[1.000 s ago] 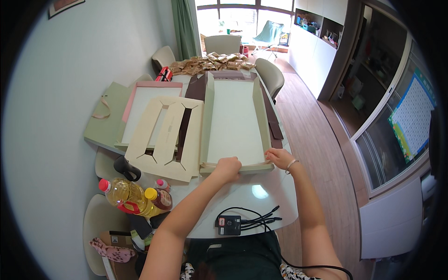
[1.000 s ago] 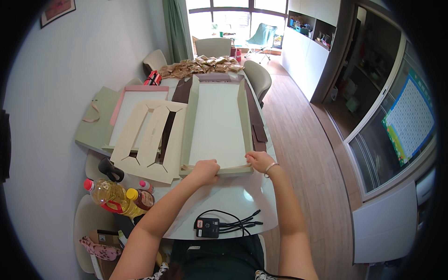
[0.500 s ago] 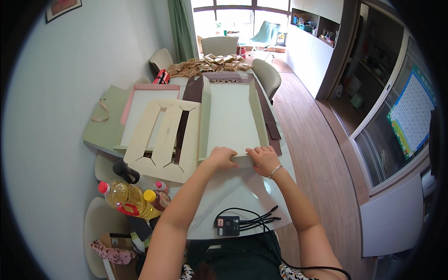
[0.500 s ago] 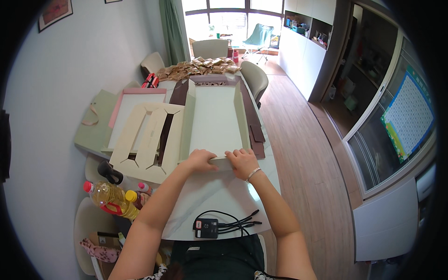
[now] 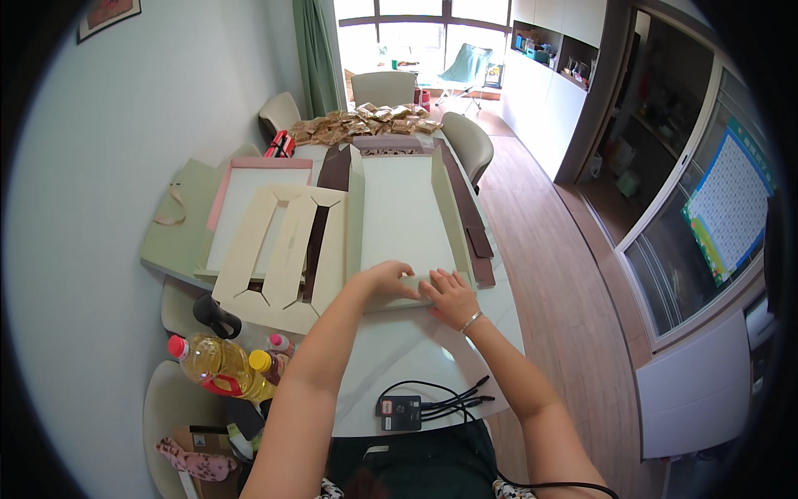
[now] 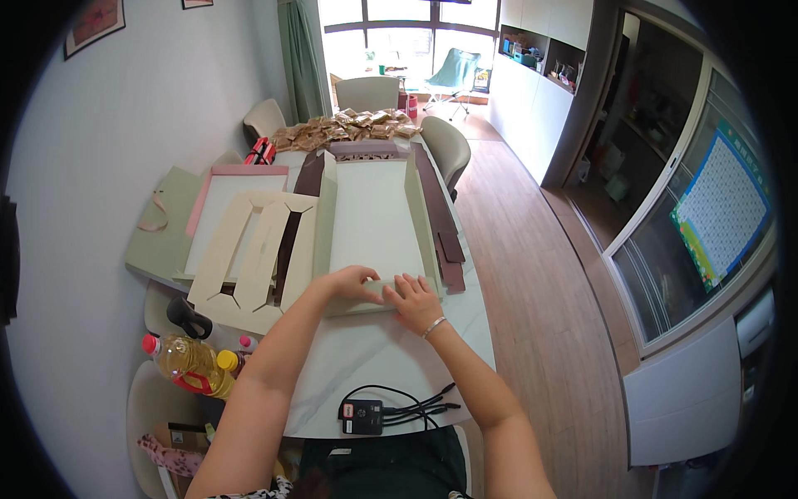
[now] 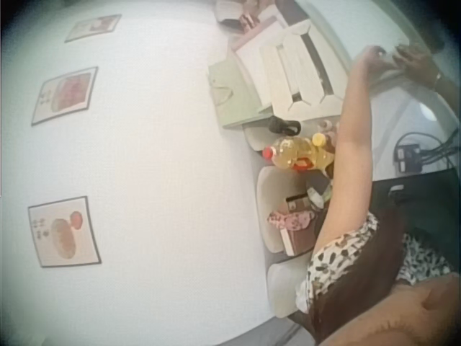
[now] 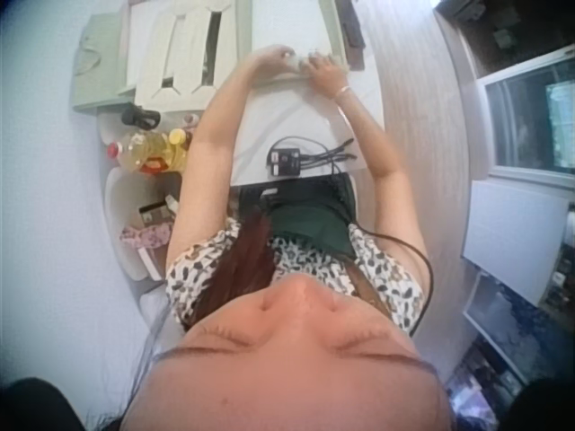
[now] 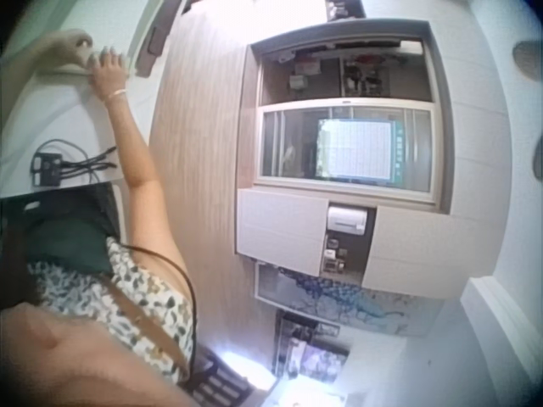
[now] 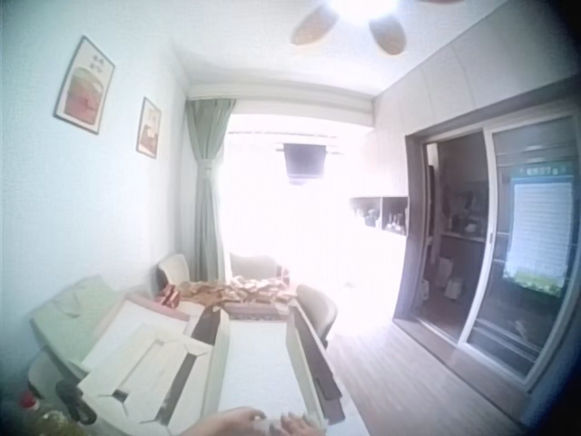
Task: The person assembles a light green cardboard box by folding and tucking its flaps into place. They then insert a beige cardboard insert with cutouts into the box and press it down to fit. Finally, they place a pink-bordered frame on top of the assembled box.
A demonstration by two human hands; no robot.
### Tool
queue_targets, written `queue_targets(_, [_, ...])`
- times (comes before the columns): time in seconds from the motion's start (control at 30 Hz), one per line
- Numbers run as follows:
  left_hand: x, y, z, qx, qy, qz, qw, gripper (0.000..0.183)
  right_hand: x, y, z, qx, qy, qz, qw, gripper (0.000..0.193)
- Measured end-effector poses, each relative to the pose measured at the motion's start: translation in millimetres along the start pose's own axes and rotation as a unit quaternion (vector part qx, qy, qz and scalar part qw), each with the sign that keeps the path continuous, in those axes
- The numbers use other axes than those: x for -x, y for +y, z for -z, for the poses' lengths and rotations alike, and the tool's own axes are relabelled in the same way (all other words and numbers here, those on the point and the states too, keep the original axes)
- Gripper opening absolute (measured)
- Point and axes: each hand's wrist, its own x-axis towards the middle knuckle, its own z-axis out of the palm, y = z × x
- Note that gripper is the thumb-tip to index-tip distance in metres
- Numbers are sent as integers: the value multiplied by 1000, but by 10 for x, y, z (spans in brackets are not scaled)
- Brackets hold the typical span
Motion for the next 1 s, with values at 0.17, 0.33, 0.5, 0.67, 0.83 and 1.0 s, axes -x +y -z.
queue_targets(0.17, [223, -153, -81, -126, 192, -64, 971, 70, 3, 180, -193, -122, -12, -11, 992, 39])
queue_targets(0.33, [672, -24, -166, -230, 194, -66, 951, 65, -27, 266, -108, -147, -88, -54, 984, 34])
queue_targets(0.5, [662, -100, -704, -342, 334, -28, 878, 57, -56, 242, -125, -115, -73, -38, 990, 38])
queue_targets(0.67, [510, -117, -769, -228, 255, -42, 939, 46, -136, -144, -157, 3, -41, 11, 999, 37])
queue_targets(0.83, [769, 8, -316, -302, 176, -78, 934, 44, -193, -112, -263, -5, -83, -33, 996, 36])
queue_targets(1.0, [1114, -231, -220, -274, 244, -113, 923, 42, -213, -46, 3, -76, -102, -22, 992, 36])
